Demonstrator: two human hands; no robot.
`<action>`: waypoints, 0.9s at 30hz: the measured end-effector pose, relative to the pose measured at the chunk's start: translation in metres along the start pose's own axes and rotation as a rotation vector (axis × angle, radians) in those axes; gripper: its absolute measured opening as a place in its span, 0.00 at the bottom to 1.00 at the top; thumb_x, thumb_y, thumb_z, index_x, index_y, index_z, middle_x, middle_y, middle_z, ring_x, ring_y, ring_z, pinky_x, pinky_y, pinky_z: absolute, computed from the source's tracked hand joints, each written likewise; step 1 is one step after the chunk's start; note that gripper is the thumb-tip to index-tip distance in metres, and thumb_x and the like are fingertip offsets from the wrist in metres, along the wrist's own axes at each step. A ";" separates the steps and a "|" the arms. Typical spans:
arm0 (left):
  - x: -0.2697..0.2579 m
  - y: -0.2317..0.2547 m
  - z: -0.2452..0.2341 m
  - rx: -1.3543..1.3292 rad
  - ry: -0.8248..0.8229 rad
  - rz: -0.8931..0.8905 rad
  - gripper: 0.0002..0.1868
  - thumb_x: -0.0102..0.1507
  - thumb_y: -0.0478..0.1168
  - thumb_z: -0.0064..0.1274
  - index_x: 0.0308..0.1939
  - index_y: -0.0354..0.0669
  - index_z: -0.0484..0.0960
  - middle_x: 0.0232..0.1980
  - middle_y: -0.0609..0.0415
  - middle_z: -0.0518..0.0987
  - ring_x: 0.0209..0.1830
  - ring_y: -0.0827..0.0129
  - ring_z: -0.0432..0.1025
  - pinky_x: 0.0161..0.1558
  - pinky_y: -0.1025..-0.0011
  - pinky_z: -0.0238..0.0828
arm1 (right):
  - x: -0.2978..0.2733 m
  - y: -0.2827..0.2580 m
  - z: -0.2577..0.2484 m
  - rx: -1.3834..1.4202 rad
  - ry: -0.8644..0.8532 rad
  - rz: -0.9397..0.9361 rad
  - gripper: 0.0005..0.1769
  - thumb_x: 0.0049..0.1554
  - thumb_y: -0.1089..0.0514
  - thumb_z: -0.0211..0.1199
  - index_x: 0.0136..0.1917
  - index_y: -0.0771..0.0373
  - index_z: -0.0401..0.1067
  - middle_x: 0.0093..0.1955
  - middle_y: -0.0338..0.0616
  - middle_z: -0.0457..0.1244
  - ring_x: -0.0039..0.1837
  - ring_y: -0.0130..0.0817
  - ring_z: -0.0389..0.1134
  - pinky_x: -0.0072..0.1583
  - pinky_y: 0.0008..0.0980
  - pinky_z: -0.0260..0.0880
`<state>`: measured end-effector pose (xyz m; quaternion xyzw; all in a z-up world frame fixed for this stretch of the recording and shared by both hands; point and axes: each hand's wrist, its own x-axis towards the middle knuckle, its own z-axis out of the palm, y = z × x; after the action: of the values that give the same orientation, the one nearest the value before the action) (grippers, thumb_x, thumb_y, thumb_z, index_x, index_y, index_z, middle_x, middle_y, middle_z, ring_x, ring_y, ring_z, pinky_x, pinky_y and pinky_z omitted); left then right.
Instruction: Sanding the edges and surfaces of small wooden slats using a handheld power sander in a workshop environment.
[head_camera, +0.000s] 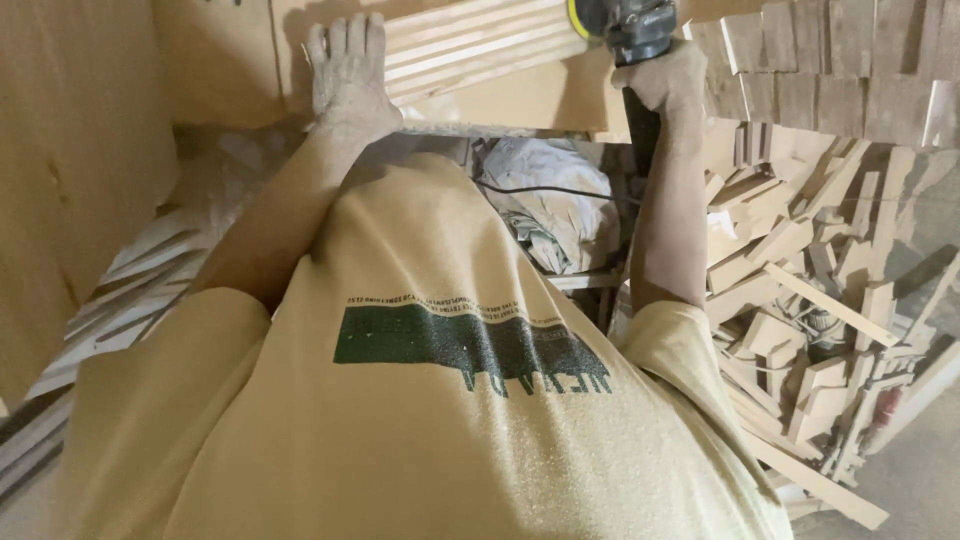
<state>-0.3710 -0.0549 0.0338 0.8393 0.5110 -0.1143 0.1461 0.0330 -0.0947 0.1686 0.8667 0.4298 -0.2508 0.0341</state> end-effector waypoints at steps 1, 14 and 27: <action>0.001 0.000 -0.001 0.016 -0.019 -0.004 0.63 0.47 0.62 0.60 0.80 0.37 0.53 0.68 0.42 0.64 0.64 0.47 0.60 0.70 0.47 0.45 | 0.003 0.003 0.003 0.001 0.030 -0.012 0.26 0.38 0.50 0.75 0.52 0.52 0.80 0.47 0.33 0.73 0.49 0.32 0.73 0.54 0.30 0.77; 0.005 -0.001 0.005 -0.038 -0.069 -0.055 0.65 0.46 0.54 0.64 0.83 0.41 0.49 0.71 0.41 0.62 0.72 0.45 0.56 0.75 0.46 0.37 | 0.023 0.020 0.011 -0.043 0.064 -0.091 0.39 0.36 0.42 0.77 0.60 0.56 0.77 0.54 0.40 0.74 0.52 0.38 0.75 0.53 0.35 0.77; -0.003 -0.002 0.001 -0.007 0.127 -0.005 0.59 0.43 0.49 0.62 0.78 0.38 0.58 0.65 0.42 0.68 0.63 0.48 0.62 0.69 0.48 0.46 | -0.017 0.008 0.003 0.049 0.003 0.096 0.24 0.39 0.52 0.74 0.51 0.57 0.80 0.47 0.36 0.72 0.46 0.30 0.71 0.44 0.31 0.74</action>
<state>-0.3741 -0.0573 0.0334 0.8432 0.5216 -0.0593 0.1160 0.0296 -0.1130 0.1729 0.8874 0.3813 -0.2579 0.0241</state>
